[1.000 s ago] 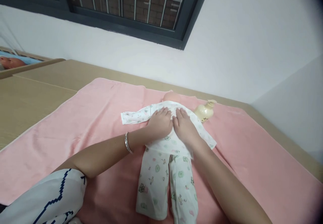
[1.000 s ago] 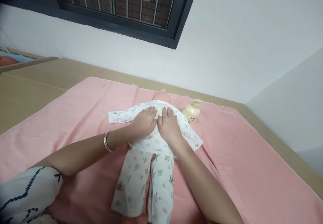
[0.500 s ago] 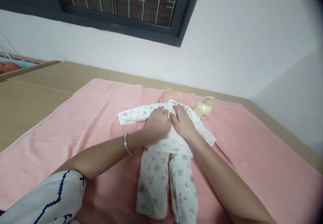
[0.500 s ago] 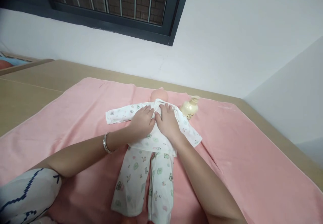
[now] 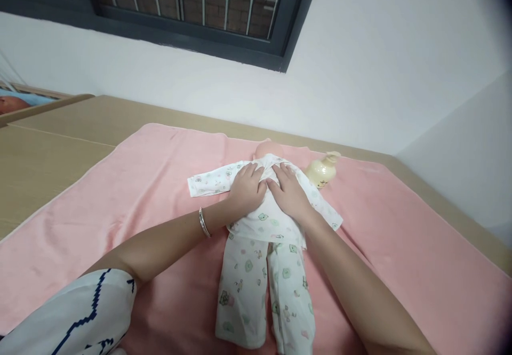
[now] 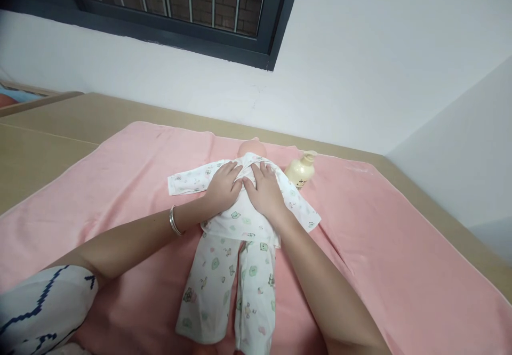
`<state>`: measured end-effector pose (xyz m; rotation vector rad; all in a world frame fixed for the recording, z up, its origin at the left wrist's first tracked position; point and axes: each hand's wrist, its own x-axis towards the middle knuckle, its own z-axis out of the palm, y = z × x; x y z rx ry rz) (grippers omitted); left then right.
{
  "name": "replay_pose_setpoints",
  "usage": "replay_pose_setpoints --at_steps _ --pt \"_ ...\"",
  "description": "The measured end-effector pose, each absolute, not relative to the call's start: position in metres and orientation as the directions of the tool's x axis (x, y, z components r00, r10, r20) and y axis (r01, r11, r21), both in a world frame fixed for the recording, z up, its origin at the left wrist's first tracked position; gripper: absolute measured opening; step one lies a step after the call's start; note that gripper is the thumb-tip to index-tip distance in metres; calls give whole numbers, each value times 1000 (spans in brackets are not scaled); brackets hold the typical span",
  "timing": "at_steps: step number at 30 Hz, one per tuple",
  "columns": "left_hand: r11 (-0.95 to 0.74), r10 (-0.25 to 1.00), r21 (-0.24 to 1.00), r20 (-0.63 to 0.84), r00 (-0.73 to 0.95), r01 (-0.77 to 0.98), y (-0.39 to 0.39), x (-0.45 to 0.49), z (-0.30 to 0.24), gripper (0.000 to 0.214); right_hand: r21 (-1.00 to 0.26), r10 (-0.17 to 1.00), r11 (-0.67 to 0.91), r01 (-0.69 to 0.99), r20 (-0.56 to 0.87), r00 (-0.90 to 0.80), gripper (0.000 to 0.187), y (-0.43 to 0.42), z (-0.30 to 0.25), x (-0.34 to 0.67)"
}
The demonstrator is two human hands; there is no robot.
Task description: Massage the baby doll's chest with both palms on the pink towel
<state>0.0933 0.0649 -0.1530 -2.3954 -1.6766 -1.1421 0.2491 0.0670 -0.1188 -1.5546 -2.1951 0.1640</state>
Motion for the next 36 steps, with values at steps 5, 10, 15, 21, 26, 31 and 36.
replay_pose_setpoints --at_steps 5,10,15,21,26,31,36 --pt "-435 795 371 586 157 820 63 93 -151 42 -331 897 411 850 314 -311 59 70 -117 252" --pt "-412 804 385 580 131 826 61 94 -150 39 -258 890 401 879 338 -307 55 61 -108 247" --pt "-382 816 383 567 112 841 61 94 -147 45 -161 900 348 923 334 -281 50 51 -103 241" --pt "-383 811 374 574 113 845 61 94 -150 42 -24 913 262 965 329 -240 42 29 -95 231" --pt "-445 813 391 555 180 806 65 91 -153 42 -97 946 234 967 253 -203 35 24 -81 238" --pt "-460 803 397 568 181 794 68 91 -155 42 -239 869 362 901 436 -233 57 55 -102 247" --pt "-452 786 387 599 153 804 68 92 -154 50 -273 913 332 903 335 -234 61 68 -123 245"
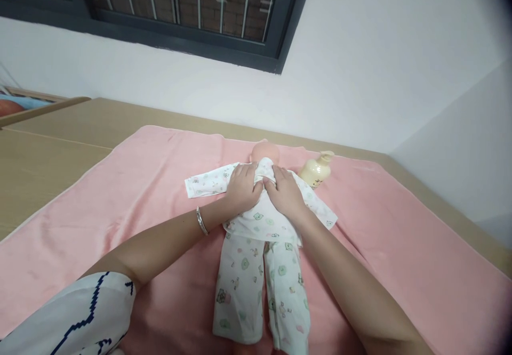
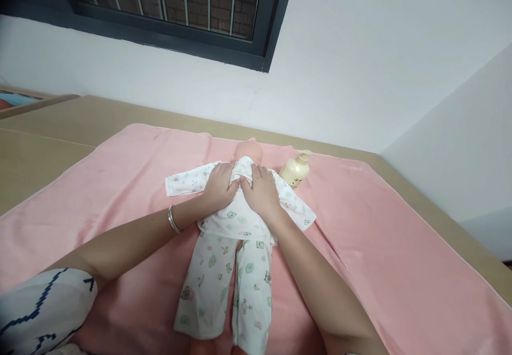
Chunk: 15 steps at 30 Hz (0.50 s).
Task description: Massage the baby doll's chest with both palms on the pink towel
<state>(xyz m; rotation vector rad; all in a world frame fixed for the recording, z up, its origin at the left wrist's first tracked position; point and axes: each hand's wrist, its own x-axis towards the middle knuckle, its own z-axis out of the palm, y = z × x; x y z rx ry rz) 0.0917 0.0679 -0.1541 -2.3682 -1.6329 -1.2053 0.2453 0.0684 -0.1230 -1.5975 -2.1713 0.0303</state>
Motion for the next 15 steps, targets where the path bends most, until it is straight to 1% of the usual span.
replay_pose_setpoints --at_steps 3,7,12,15 --pt "-444 793 394 591 148 805 70 92 -155 45 -241 896 342 908 374 -239 55 63 -120 244" --pt "-451 791 396 593 153 800 73 92 -159 31 -188 904 324 927 352 -244 49 58 -113 242" --pt "-445 801 395 578 159 804 73 93 -157 33 -146 915 301 942 322 -243 43 57 -110 240" --pt "-437 819 414 551 163 799 70 93 -152 29 -137 917 274 952 335 -216 35 54 -109 237"
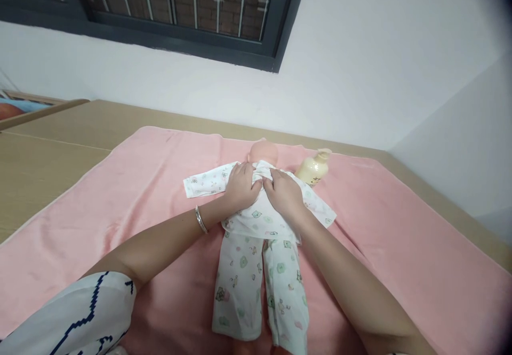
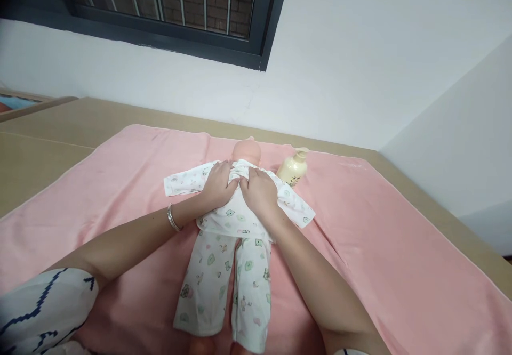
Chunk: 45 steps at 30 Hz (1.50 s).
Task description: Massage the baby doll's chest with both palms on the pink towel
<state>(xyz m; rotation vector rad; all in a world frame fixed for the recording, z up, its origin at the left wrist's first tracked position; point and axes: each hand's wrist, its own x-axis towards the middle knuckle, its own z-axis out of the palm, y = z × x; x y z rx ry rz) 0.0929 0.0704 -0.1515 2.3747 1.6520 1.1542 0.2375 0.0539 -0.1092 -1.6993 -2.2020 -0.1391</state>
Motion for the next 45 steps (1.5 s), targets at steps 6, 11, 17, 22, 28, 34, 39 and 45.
replay_pose_setpoints --at_steps 6,11,17,22,28,34,39,45 --pt "-395 826 398 548 130 828 66 93 -147 22 -89 910 219 972 378 -171 23 46 -108 232" --pt "-367 827 361 549 123 857 64 95 -147 22 6 892 186 982 419 -171 22 43 -112 231" --pt "-347 840 333 526 133 877 61 95 -143 18 63 886 172 983 427 -182 23 43 -117 230" --pt "-313 859 388 505 84 867 62 96 -142 35 -37 879 158 987 460 -124 25 45 -118 232" --pt "-274 894 382 440 88 882 68 96 -142 50 -248 846 221 943 530 -59 44 57 -125 242" --pt "-340 875 375 462 144 862 69 93 -144 41 -267 887 234 935 453 -92 60 68 -122 243" --pt "-388 872 374 444 204 843 70 90 -143 41 -223 914 222 949 387 -123 42 66 -117 243" --pt "-388 877 413 441 192 824 72 90 -143 37 -185 891 293 938 409 -198 36 71 -118 246"
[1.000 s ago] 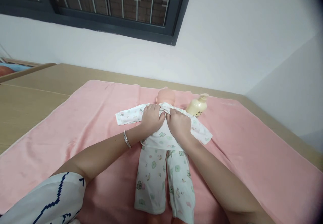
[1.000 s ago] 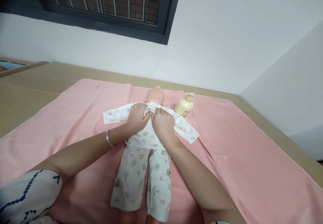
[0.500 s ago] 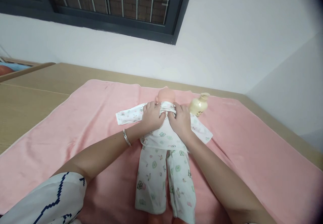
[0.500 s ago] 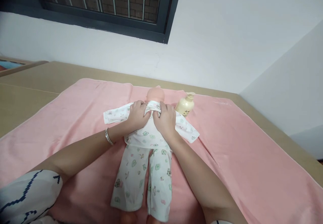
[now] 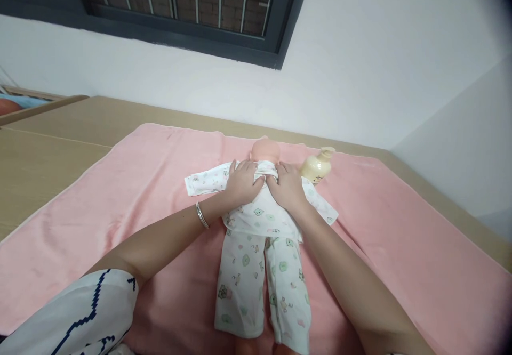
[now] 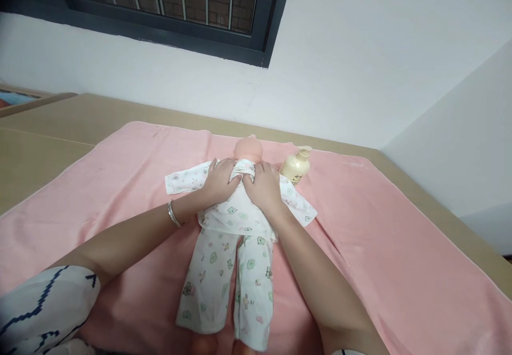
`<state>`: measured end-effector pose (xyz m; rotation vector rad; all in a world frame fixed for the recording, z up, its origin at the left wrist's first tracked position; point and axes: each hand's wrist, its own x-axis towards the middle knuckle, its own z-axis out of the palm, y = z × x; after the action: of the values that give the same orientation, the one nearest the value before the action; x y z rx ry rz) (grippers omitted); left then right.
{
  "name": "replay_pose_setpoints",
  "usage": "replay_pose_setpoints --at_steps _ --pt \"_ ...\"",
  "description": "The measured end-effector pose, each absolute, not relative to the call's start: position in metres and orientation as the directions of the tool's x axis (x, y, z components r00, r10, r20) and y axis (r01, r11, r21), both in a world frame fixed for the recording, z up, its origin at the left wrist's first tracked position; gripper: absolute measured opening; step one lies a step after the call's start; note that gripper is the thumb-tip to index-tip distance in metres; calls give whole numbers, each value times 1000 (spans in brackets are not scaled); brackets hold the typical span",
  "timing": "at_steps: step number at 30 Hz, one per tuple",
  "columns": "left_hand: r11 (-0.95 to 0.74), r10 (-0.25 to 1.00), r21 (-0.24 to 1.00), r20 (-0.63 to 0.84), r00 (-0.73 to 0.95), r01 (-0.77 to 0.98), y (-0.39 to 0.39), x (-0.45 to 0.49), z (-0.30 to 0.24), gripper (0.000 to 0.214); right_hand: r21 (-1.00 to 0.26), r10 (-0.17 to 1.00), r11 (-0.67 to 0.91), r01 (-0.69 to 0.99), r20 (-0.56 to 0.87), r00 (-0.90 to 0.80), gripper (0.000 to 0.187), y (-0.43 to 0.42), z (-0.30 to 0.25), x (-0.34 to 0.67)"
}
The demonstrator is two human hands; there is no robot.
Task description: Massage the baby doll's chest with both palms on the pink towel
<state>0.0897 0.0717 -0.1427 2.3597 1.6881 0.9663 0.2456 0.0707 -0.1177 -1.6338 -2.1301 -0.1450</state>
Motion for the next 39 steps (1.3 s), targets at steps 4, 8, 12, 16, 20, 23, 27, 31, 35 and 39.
replay_pose_setpoints --at_steps 4,8,12,16,20,23,27,31,35,39 --pt "-386 873 405 452 186 829 72 90 -143 39 -213 900 306 928 383 -209 31 74 -118 247" --pt "-378 870 401 461 173 834 70 91 -143 37 -206 885 336 919 403 -233 32 72 -119 248" --pt "-381 866 396 470 172 836 69 91 -142 35 -160 876 356 921 401 -269 32 70 -118 247" --pt "-378 864 391 475 168 839 68 92 -142 34 -124 885 333 935 384 -264 30 67 -114 245" --pt "-371 863 390 480 158 843 68 92 -142 33 -107 898 298 948 369 -241 29 65 -112 244" --pt "-372 861 394 486 153 841 68 92 -142 33 -102 904 278 955 365 -224 28 64 -112 243" --pt "-375 857 396 493 151 838 67 92 -142 32 -97 907 251 963 370 -199 27 63 -111 242" --pt "-377 854 394 498 150 838 67 92 -141 31 -98 911 218 971 376 -167 28 60 -110 240" --pt "-366 858 399 495 138 841 66 93 -141 28 -92 918 186 978 370 -140 30 59 -111 240" --pt "-362 859 401 493 134 842 66 93 -141 29 -93 918 174 980 375 -127 31 60 -113 241"
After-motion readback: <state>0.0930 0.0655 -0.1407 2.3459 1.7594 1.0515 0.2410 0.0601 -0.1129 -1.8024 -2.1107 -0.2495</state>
